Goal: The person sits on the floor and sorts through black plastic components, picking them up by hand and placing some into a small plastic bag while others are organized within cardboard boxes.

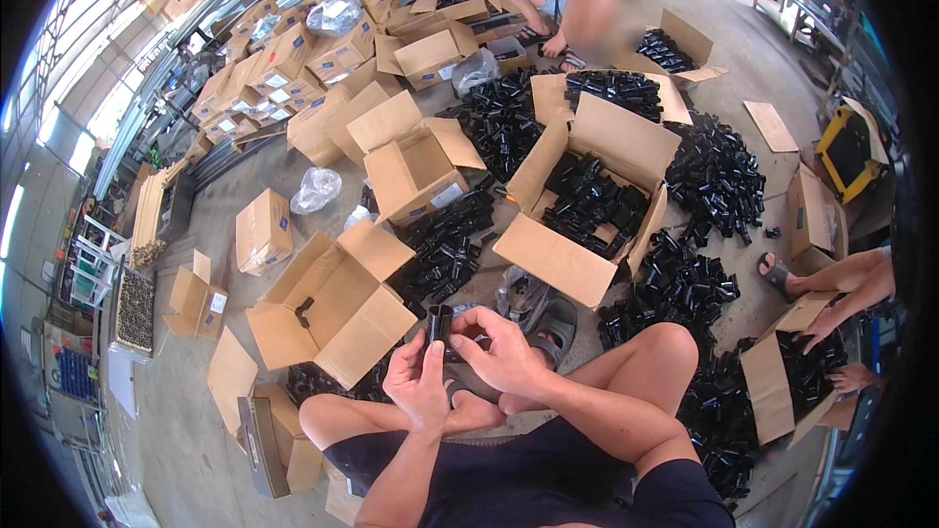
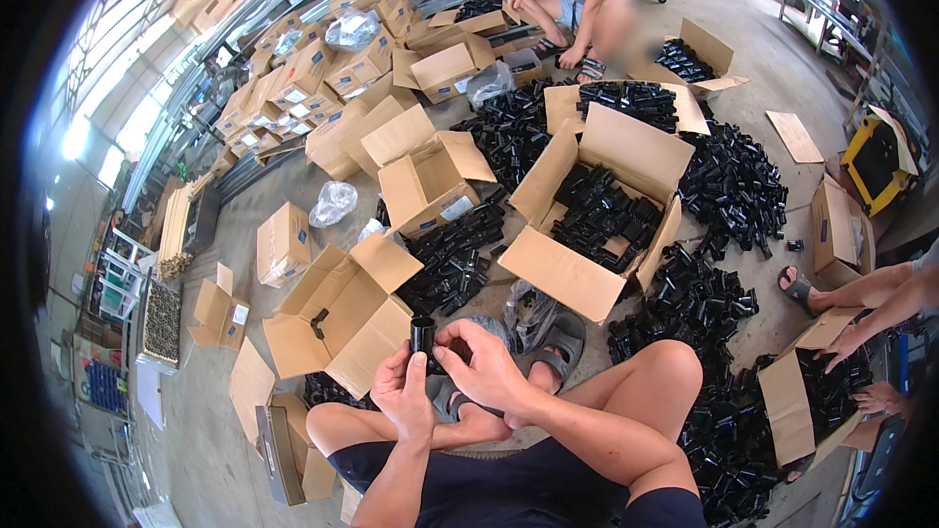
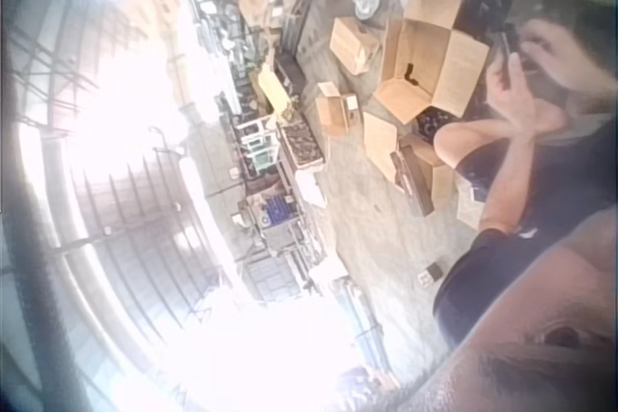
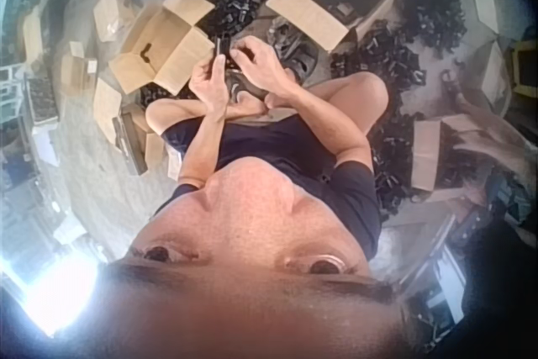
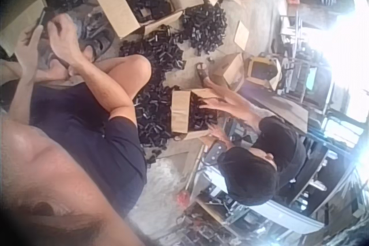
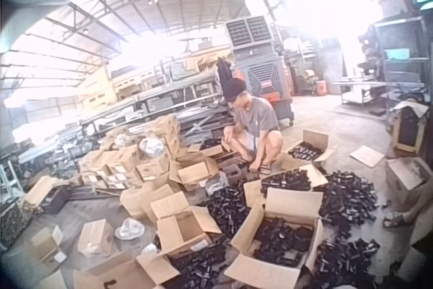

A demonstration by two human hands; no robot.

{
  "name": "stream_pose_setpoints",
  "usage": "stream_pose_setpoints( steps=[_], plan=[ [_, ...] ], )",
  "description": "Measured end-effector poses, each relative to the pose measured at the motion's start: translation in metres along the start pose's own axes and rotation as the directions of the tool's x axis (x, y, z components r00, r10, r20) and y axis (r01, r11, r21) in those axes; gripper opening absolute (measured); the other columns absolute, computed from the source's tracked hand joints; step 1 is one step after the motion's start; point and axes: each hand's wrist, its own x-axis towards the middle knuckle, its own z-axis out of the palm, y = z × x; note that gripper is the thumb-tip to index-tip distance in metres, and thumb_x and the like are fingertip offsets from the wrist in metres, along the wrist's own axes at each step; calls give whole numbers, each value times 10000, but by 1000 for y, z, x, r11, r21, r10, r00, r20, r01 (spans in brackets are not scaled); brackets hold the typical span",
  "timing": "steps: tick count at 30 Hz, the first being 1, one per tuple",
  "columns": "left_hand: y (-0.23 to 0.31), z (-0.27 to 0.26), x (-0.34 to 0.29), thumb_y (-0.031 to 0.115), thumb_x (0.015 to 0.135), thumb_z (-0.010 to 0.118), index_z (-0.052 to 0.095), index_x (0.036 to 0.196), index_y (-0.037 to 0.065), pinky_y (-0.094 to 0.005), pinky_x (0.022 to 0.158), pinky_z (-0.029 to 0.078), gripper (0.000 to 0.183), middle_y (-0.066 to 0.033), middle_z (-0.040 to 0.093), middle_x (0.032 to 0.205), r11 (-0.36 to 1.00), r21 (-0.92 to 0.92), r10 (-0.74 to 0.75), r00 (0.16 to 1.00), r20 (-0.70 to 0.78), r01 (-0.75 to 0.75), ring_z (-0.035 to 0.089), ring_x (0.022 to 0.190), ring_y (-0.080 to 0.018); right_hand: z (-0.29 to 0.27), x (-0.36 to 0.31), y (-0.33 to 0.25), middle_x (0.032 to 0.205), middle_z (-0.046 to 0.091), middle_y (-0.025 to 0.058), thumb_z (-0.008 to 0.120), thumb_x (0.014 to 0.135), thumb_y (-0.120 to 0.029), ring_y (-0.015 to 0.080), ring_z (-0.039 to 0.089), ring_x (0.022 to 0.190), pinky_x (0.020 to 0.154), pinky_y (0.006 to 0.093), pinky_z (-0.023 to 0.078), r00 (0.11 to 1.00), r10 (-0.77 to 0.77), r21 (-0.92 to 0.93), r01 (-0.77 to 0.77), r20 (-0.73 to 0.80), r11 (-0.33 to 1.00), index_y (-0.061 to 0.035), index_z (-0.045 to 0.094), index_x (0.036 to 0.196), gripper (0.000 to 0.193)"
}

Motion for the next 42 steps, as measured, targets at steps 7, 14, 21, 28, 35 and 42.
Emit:
stream_pose_setpoints(
  steps=[7, 14, 21, 28, 35, 42],
  plan=[
    [1, 3, 0, -29, 929, 670, 633, 1155, -74, -258, 867, 539, 234, -156, 717, 1070, 1000, -16, -19, 1000, 9, 19, 679, 926, -129, -5, 2, 0, 901, 624, 129, 676, 895, -71, 228, 630, 798, 703, 336, 505, 998, -63, -46, 63, 3, 997, 28, 634, 959, 125],
    [-1, 3, 0, -34, 925, 669, 637, 1149, -73, -262, 870, 541, 229, -159, 719, 1072, 1000, -24, -19, 1000, 8, 19, 684, 930, -135, -8, 3, -2, 899, 623, 118, 683, 900, -76, 214, 634, 783, 688, 323, 506, 997, -77, -43, 77, 7, 996, 27, 637, 938, 119],
    [-2, 4, -2, -34, 928, 665, 642, 1150, -67, -260, 858, 544, 225, -153, 721, 1072, 999, -37, -18, 1000, 4, 18, 685, 915, -132, -6, -1, -6, 908, 606, 105, 687, 897, -62, 189, 637, 783, 671, 302, 510, 1000, 16, 89, -17, 7, 996, 23, 633, 953, 115],
    [1, 4, -2, -33, 921, 678, 647, 1139, -65, -241, 826, 536, 222, -136, 719, 1053, 998, -53, -22, 1000, -2, 21, 671, 896, -112, -11, 2, -6, 938, 598, 91, 694, 894, -52, 161, 643, 766, 652, 284, 520, 998, -61, -30, 62, 33, 998, 20, 636, 958, 112],
    [-6, 4, 3, -22, 927, 673, 660, 1118, -45, -237, 766, 548, 193, -108, 720, 1022, 994, -92, -70, 997, -30, 67, 671, 857, -113, -18, 2, -6, 950, 612, 102, 706, 910, -113, 175, 649, 793, 672, 311, 527, 995, -27, -105, 37, 94, 994, 8, 650, 1052, 195],
    [6, -24, 28, 97, 968, 645, 661, 1036, 25, -322, 706, 590, 101, -84, 711, 926, 734, -339, -564, 806, 177, 588, 694, 798, -167, -44, 7, -58, 1214, 552, 155, 726, 806, -61, 358, 622, 993, 823, 389, 549, 773, -132, -298, 389, 621, 872, -46, 570, 1274, 494]
  ],
)
